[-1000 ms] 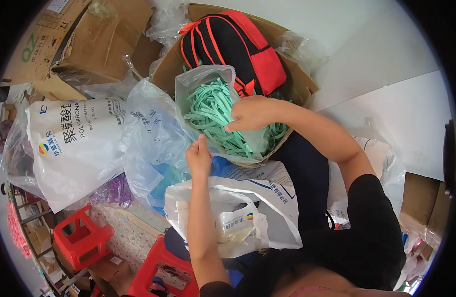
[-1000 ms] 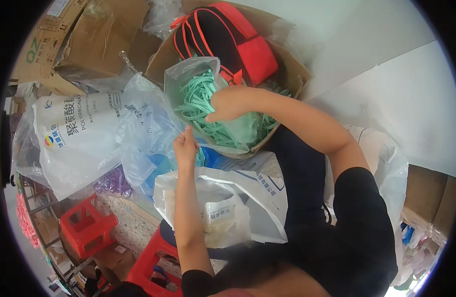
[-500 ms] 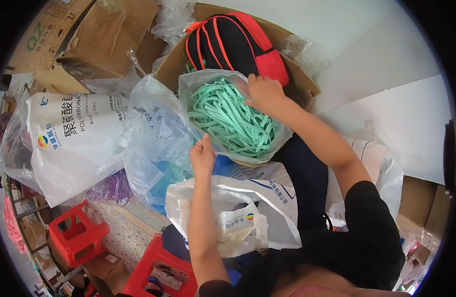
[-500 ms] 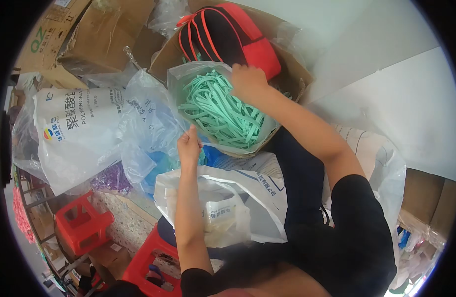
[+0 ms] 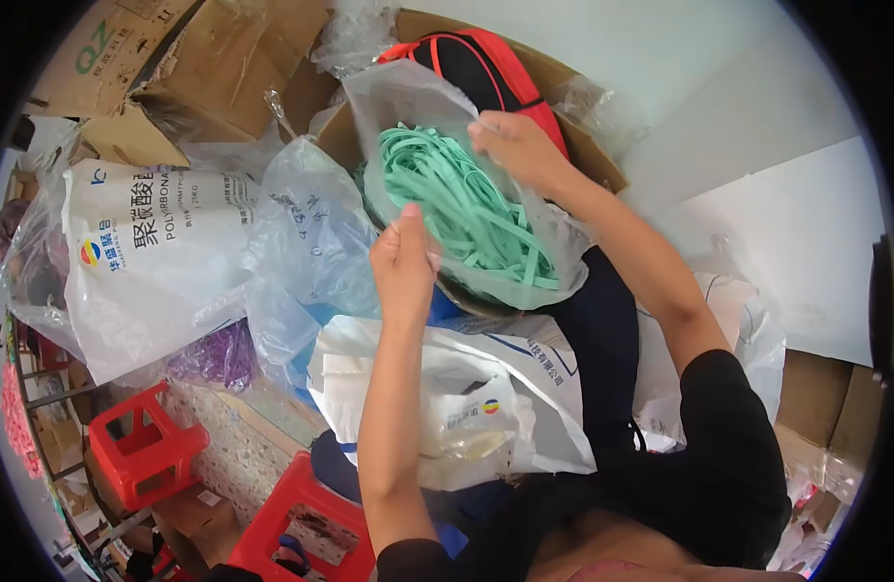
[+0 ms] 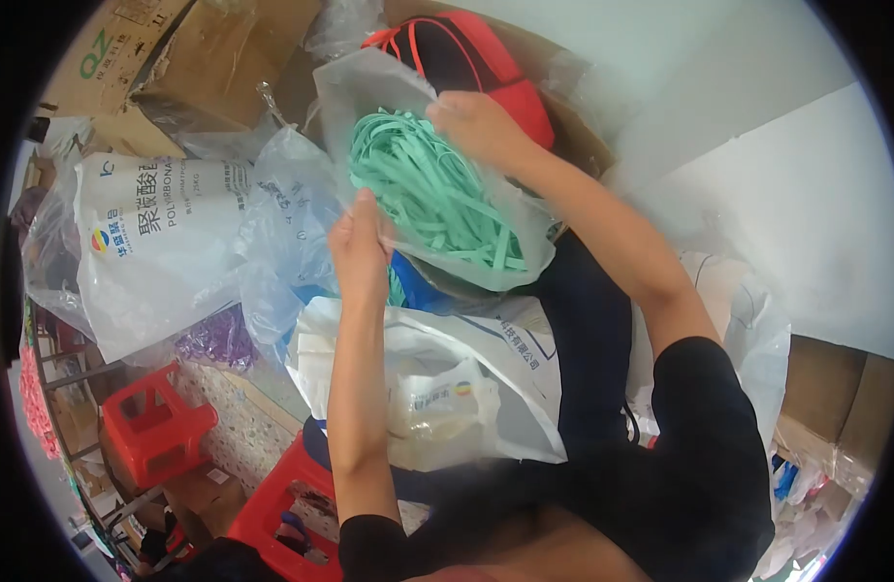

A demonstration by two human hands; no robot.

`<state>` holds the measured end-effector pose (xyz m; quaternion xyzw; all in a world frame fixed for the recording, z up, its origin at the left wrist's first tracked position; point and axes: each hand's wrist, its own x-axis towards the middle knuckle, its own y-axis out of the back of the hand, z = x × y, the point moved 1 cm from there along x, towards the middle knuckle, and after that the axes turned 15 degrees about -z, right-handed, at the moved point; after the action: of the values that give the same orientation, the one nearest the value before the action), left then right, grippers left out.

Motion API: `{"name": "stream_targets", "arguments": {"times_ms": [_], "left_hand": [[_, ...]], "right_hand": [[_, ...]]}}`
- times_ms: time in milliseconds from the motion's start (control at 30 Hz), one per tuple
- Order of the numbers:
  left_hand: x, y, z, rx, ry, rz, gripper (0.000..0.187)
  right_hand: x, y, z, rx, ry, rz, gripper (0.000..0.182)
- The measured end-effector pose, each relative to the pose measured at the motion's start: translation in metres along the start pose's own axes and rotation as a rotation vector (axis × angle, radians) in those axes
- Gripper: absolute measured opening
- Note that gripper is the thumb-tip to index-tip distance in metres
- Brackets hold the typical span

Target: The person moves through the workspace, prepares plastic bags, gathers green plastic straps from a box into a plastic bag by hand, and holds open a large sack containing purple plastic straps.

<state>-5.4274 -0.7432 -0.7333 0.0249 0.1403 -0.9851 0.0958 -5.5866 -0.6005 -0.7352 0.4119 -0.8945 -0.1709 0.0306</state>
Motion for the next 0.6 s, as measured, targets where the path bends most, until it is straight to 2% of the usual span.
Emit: {"name": "stream_targets", "arguments": {"times_ms": [33, 67, 133, 200, 267, 333, 400, 500, 600], "left_hand": [[-0.001, -0.005, 0.006, -0.007, -0.015, 0.018, 0.039], [-0.003, -0.01, 0.01, -0.014, -0.024, 0.041, 0.04], [0.008, -0.031, 0.012, 0.434, -0.212, 0.07, 0.039], [0.016, -0.06, 0.004, 0.234, -0.149, 0.008, 0.033], [0.026, -0.084, -0.017, 0.577, -0.605, 0.044, 0.026], [0.015, -0.112, -0.008, 0.413, -0.425, -0.01, 0.025], [0.014, -0.132, -0.005, 0.466, -0.347, -0.05, 0.029], [0.016, -0.14, -0.009, 0.45, -0.247, -0.087, 0.034], [0.013, -0.134, -0.014, 0.463, -0.254, -0.05, 0.038]], "right_hand": [[-0.005, -0.002, -0.011, -0.019, 0.062, 0.056, 0.026], [-0.003, 0.0, -0.014, 0.049, 0.047, 0.025, 0.026], [-0.006, 0.001, -0.01, 0.194, 0.004, -0.052, 0.026], [-0.012, -0.009, -0.001, 0.208, 0.028, -0.067, 0.024], [-0.018, -0.016, 0.006, 0.223, 0.04, -0.081, 0.026], [-0.032, -0.016, 0.008, 0.295, 0.026, -0.025, 0.026], [-0.044, -0.011, 0.013, 0.378, 0.004, 0.067, 0.026], [-0.057, 0.001, 0.015, 0.448, -0.016, 0.215, 0.026], [-0.058, 0.01, 0.013, 0.378, -0.029, 0.231, 0.025]]}}
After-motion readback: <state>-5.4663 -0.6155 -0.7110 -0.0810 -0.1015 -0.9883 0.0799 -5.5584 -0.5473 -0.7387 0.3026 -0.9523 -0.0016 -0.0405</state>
